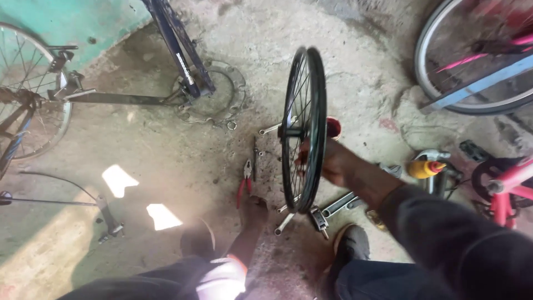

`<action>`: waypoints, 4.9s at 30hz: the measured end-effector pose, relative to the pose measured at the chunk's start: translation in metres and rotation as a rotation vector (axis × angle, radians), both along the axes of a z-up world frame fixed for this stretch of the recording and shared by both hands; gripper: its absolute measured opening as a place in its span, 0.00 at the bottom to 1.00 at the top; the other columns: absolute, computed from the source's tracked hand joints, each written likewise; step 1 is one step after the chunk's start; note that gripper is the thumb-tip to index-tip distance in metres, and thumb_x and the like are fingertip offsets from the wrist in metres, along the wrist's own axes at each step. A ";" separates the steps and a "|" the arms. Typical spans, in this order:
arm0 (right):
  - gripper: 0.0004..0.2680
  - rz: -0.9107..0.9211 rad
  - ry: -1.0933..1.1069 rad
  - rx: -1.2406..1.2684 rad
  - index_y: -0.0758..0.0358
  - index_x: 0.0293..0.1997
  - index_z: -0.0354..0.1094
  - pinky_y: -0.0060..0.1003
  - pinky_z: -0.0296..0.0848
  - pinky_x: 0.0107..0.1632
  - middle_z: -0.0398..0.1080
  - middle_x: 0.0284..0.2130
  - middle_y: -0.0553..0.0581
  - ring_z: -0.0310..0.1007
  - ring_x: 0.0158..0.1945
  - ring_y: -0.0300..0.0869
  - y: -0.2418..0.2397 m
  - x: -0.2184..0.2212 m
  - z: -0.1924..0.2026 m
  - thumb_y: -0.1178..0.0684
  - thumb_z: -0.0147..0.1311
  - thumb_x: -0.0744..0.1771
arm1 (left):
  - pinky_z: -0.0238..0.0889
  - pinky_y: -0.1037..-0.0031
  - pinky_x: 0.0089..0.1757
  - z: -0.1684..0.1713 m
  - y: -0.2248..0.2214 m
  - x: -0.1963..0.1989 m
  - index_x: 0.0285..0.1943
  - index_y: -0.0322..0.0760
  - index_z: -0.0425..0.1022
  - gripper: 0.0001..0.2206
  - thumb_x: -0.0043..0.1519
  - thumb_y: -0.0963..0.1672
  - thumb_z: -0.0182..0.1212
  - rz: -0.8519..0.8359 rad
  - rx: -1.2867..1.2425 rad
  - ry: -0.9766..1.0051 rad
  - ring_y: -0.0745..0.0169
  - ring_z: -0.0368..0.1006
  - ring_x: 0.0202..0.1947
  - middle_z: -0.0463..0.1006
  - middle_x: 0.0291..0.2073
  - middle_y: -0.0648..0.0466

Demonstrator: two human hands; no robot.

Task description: Cleaning, greasing, and reassembling the axle components of a bicycle wheel.

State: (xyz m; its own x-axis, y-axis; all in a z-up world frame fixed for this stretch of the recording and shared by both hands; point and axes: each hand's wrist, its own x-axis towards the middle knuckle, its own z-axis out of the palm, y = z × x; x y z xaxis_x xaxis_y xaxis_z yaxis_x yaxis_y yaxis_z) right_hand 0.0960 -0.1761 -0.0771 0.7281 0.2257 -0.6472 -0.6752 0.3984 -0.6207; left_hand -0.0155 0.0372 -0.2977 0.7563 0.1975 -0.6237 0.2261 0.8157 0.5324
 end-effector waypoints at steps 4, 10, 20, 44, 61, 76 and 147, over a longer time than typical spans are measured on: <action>0.07 0.087 -0.154 -0.079 0.65 0.39 0.67 0.62 0.80 0.44 0.72 0.34 0.63 0.77 0.42 0.57 -0.002 0.032 0.007 0.60 0.61 0.62 | 0.68 0.53 0.48 0.004 -0.004 0.041 0.70 0.48 0.65 0.20 0.67 0.45 0.53 -0.394 1.031 0.428 0.41 0.72 0.58 0.72 0.60 0.40; 0.09 0.109 -0.233 -0.188 0.61 0.42 0.66 0.51 0.81 0.45 0.73 0.35 0.57 0.76 0.45 0.49 0.007 0.040 0.005 0.62 0.60 0.61 | 0.69 0.61 0.39 -0.093 0.007 0.104 0.31 0.41 0.77 0.07 0.60 0.45 0.58 -0.508 1.858 0.255 0.47 0.75 0.37 0.72 0.29 0.48; 0.13 0.366 -0.477 -0.134 0.69 0.46 0.69 0.37 0.79 0.34 0.73 0.28 0.58 0.77 0.33 0.41 -0.009 0.041 -0.030 0.52 0.63 0.63 | 0.62 0.55 0.43 -0.121 0.013 0.156 0.42 0.35 0.72 0.15 0.62 0.51 0.51 -0.678 2.247 0.180 0.40 0.68 0.45 0.71 0.39 0.44; 0.16 0.997 -1.122 -0.896 0.65 0.41 0.75 0.58 0.55 0.65 0.52 0.70 0.66 0.51 0.69 0.59 -0.095 -0.112 -0.165 0.55 0.64 0.52 | 0.68 0.56 0.39 0.064 0.118 0.220 0.41 0.37 0.78 0.08 0.61 0.44 0.55 -1.202 1.872 -0.358 0.40 0.75 0.35 0.81 0.36 0.46; 0.06 1.097 -0.625 -0.876 0.48 0.39 0.79 0.37 0.77 0.43 0.81 0.39 0.43 0.79 0.38 0.40 -0.106 -0.069 -0.134 0.50 0.61 0.62 | 0.68 0.63 0.37 -0.042 -0.001 0.230 0.50 0.43 0.80 0.15 0.53 0.43 0.67 -0.982 1.728 -0.263 0.52 0.76 0.30 0.81 0.32 0.52; 0.05 0.461 -0.560 -0.856 0.57 0.40 0.80 0.42 0.82 0.36 0.81 0.26 0.61 0.83 0.32 0.50 -0.118 -0.071 -0.160 0.51 0.61 0.65 | 0.69 0.59 0.37 -0.043 -0.042 0.214 0.43 0.35 0.80 0.05 0.61 0.41 0.64 -1.148 1.698 -0.337 0.50 0.71 0.37 0.76 0.35 0.46; 0.06 0.012 -0.935 -0.203 0.73 0.43 0.68 0.28 0.75 0.33 0.73 0.31 0.64 0.76 0.32 0.41 0.031 -0.079 0.167 0.64 0.60 0.65 | 0.69 0.73 0.40 0.408 0.035 0.035 0.41 0.43 0.83 0.05 0.64 0.45 0.65 -0.474 1.805 -1.021 0.62 0.73 0.33 0.74 0.30 0.56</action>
State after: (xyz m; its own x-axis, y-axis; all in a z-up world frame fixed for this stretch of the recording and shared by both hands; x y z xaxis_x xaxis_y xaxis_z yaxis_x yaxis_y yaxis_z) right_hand 0.0170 -0.1453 0.0904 0.9686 0.1838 0.1675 0.1254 0.2203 -0.9673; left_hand 0.0197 0.0721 0.1102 0.7816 -0.3006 0.5465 -0.5945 -0.6241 0.5070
